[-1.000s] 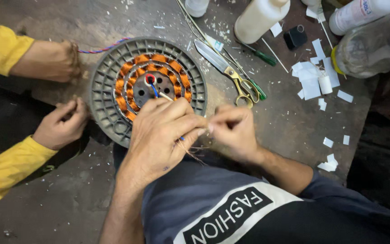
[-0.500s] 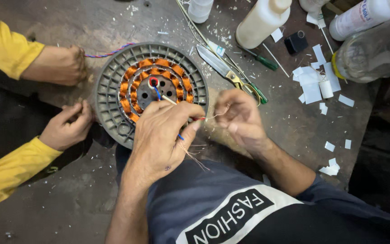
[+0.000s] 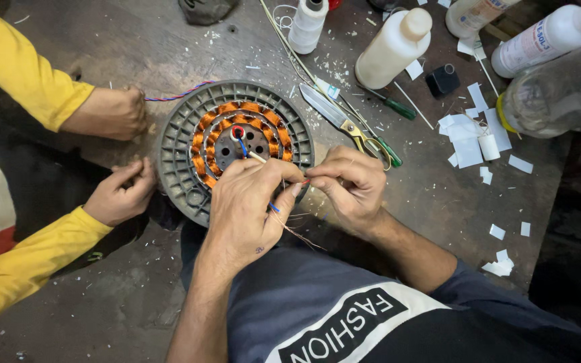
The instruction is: The person works on a fan motor stator, threading wires through the central assembly and using a thin tool to secure the internal components.
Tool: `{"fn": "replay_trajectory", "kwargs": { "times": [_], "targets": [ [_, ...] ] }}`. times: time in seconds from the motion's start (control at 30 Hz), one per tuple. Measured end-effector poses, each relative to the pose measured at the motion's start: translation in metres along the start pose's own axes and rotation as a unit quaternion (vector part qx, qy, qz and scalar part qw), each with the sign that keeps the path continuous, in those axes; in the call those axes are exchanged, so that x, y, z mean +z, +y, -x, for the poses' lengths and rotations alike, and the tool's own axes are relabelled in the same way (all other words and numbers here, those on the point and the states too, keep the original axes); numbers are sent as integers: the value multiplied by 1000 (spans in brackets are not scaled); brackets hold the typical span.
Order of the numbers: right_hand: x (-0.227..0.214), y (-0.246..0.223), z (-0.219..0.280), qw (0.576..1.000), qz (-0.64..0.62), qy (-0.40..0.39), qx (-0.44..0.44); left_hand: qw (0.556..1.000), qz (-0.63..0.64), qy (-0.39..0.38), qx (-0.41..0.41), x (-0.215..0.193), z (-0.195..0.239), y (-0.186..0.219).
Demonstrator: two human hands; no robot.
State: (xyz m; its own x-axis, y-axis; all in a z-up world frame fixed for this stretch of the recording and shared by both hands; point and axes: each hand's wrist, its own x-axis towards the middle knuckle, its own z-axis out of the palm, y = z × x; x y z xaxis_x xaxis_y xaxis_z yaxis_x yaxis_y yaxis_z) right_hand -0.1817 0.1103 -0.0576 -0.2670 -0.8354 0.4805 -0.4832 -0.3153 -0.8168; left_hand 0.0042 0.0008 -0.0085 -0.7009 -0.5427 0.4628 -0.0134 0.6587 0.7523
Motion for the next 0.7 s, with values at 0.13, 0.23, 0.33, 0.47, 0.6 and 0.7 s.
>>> {"fn": "replay_trajectory", "kwargs": {
  "times": [0.13,0.23,0.33,0.47,0.6,0.7],
  "targets": [
    [10,3,0,999,-16,42,31,1000,-7,5,6,1,0,0],
    [16,9,1,995,-45,69,53,1000,-12,12,12,1,0,1],
    [22,17,3,989,-105,92,54,1000,-12,17,19,2,0,1],
    [23,31,6,973,-204,107,30,999,-22,5,34,0,1,1],
    [0,36,-25,966,-259,21,-6,997,-5,50,53,-5,9,5],
    [-18,35,-49,963,-265,-26,36,991,-19,111,74,-12,18,4]
  ]
}}
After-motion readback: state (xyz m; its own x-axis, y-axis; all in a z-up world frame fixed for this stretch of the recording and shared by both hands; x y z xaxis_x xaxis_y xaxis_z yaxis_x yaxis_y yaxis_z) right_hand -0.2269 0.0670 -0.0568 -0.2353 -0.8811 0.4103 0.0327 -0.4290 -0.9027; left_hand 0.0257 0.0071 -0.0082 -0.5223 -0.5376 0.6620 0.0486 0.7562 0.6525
